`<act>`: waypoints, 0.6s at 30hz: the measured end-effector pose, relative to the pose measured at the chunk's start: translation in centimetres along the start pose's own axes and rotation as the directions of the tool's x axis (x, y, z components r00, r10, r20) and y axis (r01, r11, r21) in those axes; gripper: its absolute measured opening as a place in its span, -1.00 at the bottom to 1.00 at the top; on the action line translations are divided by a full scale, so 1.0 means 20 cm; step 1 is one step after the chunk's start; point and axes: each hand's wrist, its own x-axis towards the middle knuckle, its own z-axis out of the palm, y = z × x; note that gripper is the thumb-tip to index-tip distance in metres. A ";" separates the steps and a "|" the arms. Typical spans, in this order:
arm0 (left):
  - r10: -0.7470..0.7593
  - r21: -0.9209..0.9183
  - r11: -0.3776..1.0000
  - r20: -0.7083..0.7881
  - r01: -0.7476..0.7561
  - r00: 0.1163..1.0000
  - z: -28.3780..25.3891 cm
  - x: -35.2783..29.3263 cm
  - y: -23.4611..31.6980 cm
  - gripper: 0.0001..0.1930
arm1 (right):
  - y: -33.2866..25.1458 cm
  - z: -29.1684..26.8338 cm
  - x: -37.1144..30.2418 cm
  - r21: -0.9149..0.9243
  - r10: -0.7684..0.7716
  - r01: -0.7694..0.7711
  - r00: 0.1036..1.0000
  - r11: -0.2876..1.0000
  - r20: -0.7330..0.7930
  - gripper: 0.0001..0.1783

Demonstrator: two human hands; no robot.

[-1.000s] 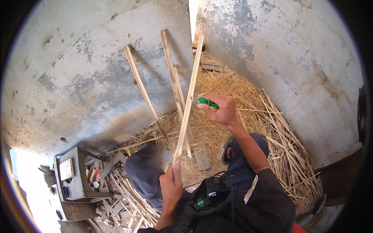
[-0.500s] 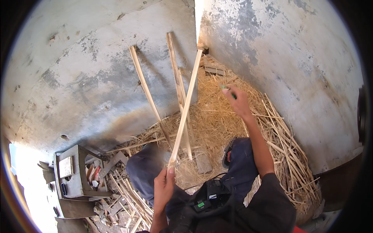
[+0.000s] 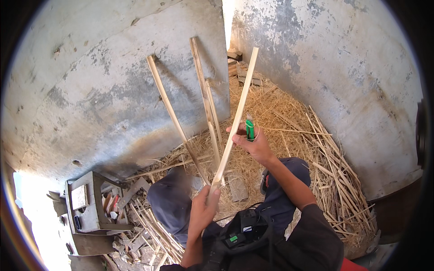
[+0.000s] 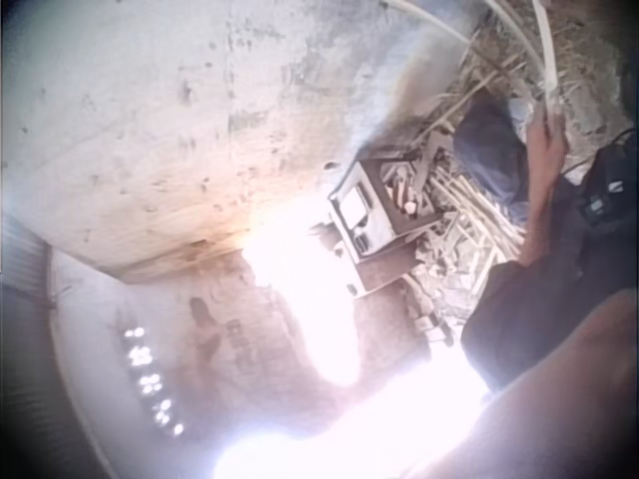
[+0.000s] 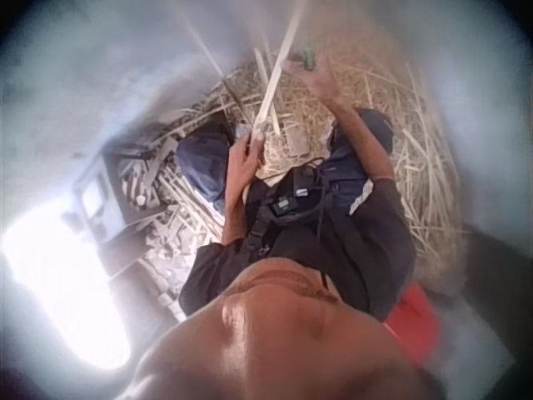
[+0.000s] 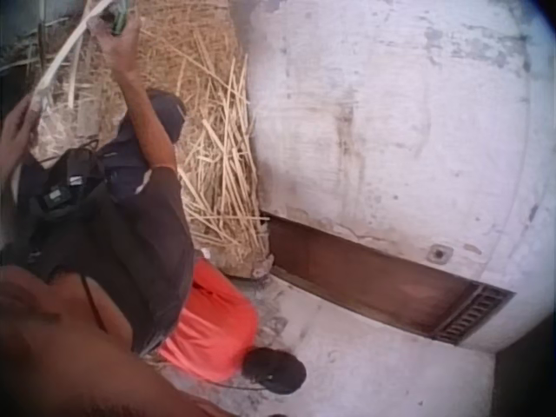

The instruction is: The person sits on a straw-covered floor and uses a green-handled knife to shave thin strips from a long bamboo pole. They hold the pole with their left hand and repeatedly scrape the blade along its length to remove the outer layer, creating a pile of shavings.

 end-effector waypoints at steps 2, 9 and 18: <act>0.056 0.020 0.998 -0.070 -0.055 0.996 0.03 0.03 0.03 -0.71 | 0.00 0.00 0.00 -0.009 -0.003 0.003 1.000 1.000 -0.006 -0.63; 0.059 0.003 0.998 -0.095 -0.059 0.994 0.07 0.15 0.06 -0.79 | 0.02 -0.11 0.04 -0.358 -0.089 0.113 0.993 0.927 0.081 -0.39; 0.124 0.115 0.988 -0.177 -0.104 0.976 -0.01 0.20 -0.07 -0.70 | 0.10 -0.45 -0.06 -0.989 0.456 -0.148 0.880 -0.003 -0.133 -0.07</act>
